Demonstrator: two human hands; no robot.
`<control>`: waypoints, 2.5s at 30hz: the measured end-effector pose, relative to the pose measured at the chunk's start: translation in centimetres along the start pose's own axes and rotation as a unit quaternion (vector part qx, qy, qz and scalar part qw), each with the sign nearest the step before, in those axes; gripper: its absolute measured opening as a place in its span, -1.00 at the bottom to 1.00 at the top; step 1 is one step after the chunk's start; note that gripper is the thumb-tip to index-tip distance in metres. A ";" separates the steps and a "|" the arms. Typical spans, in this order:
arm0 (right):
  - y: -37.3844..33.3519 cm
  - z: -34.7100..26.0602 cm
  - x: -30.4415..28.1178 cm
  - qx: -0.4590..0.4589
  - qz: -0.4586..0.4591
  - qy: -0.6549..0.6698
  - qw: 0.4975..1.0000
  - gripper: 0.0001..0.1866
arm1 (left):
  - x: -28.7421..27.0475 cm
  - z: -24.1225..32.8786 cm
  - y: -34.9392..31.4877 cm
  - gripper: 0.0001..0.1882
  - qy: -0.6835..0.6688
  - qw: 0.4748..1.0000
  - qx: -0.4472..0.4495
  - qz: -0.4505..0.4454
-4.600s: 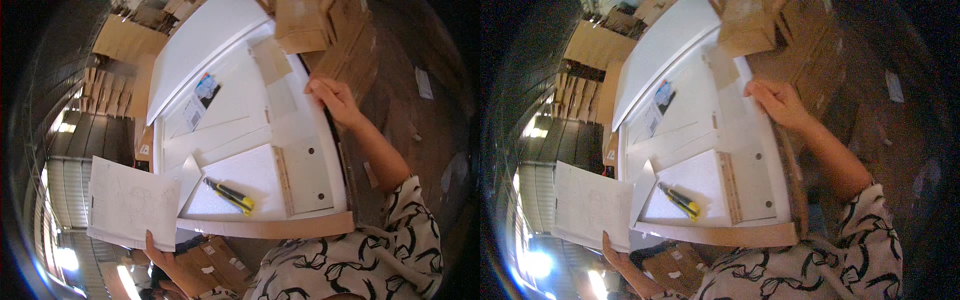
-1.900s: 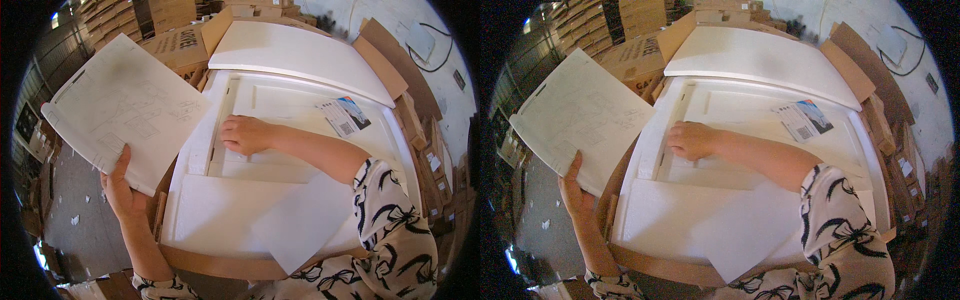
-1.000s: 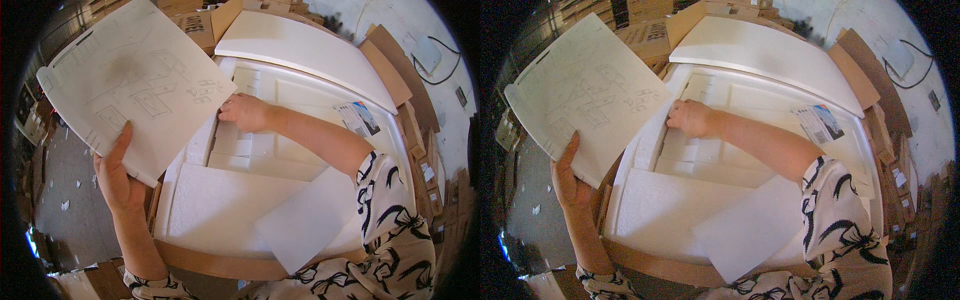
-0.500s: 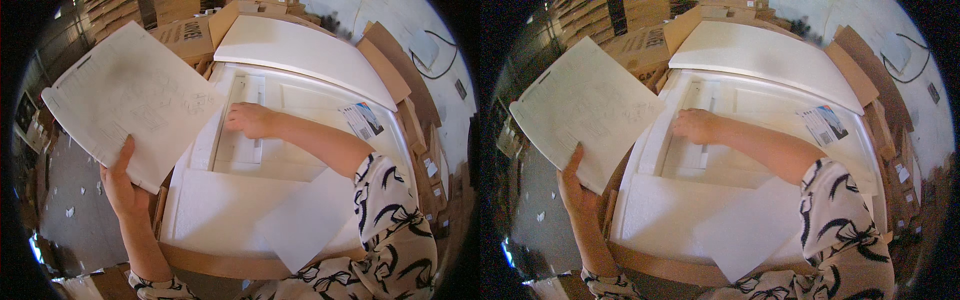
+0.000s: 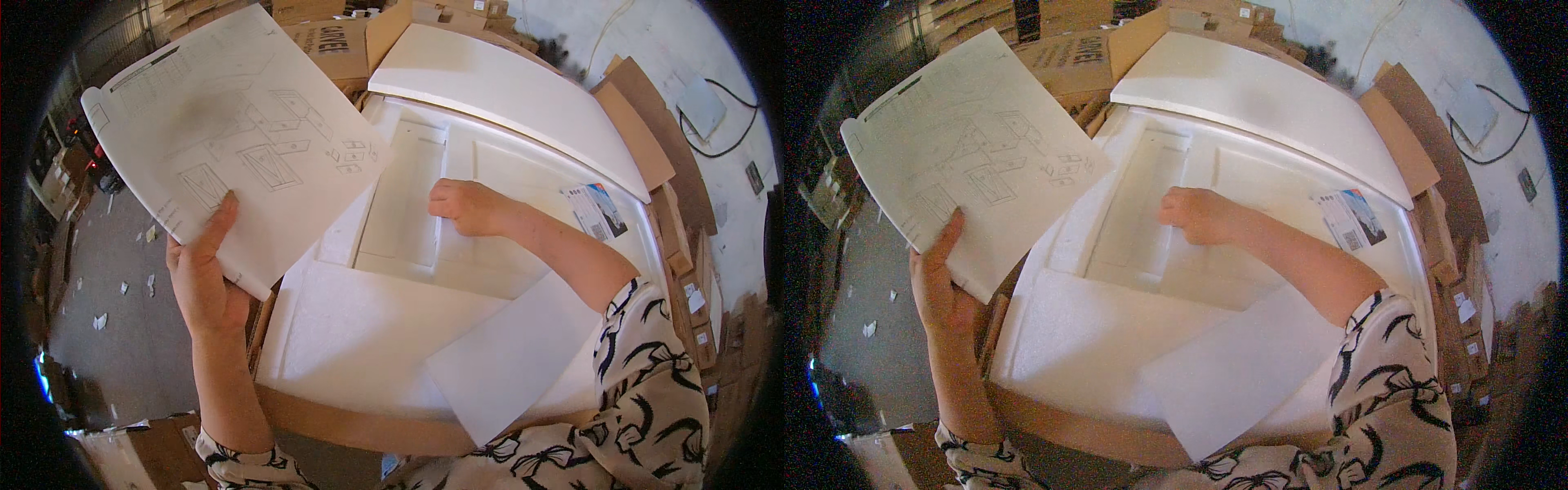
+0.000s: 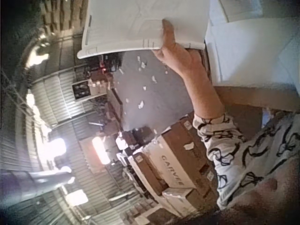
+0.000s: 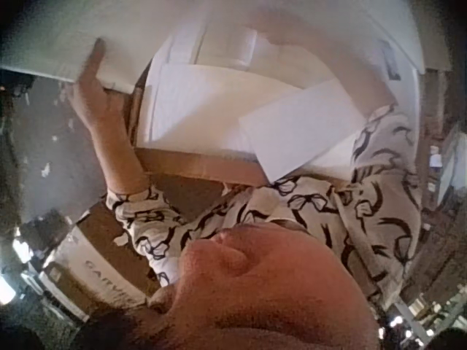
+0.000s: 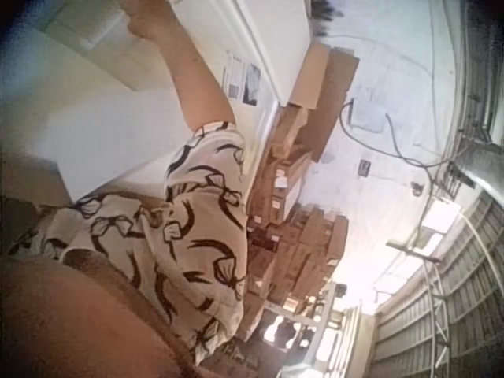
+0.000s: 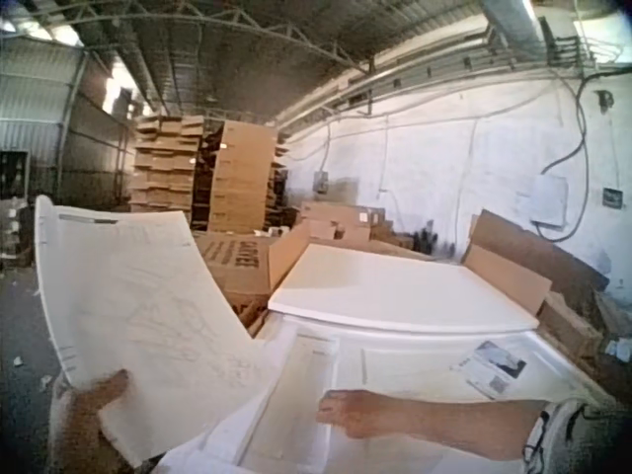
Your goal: Unpacking white furniture panels and reviewing the instruction manual inside a warehouse.
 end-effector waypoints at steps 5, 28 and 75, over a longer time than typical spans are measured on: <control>0.2 -0.4 -0.3 0.000 0.003 -0.001 1.000 -0.86 | -0.4 -0.1 0.1 -0.58 0.006 1.000 0.009 0.005; -11.4 3.0 -0.6 0.142 0.109 -0.016 0.984 -0.63 | -0.7 -3.4 1.1 -0.51 0.071 0.997 -0.015 0.001; -52.9 1.3 21.0 0.703 0.192 0.186 0.659 -0.50 | 2.9 -9.6 0.2 -0.53 0.033 0.979 -0.087 -0.180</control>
Point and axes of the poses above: each hand's wrist, its own y-axis towards the middle knuckle, its own x-axis out of the palm, z = x × y, the point moved 6 cm from there along y, towards the middle knuckle, and after that the axes turned 13 degrees about -z, right-handed, at the moved point
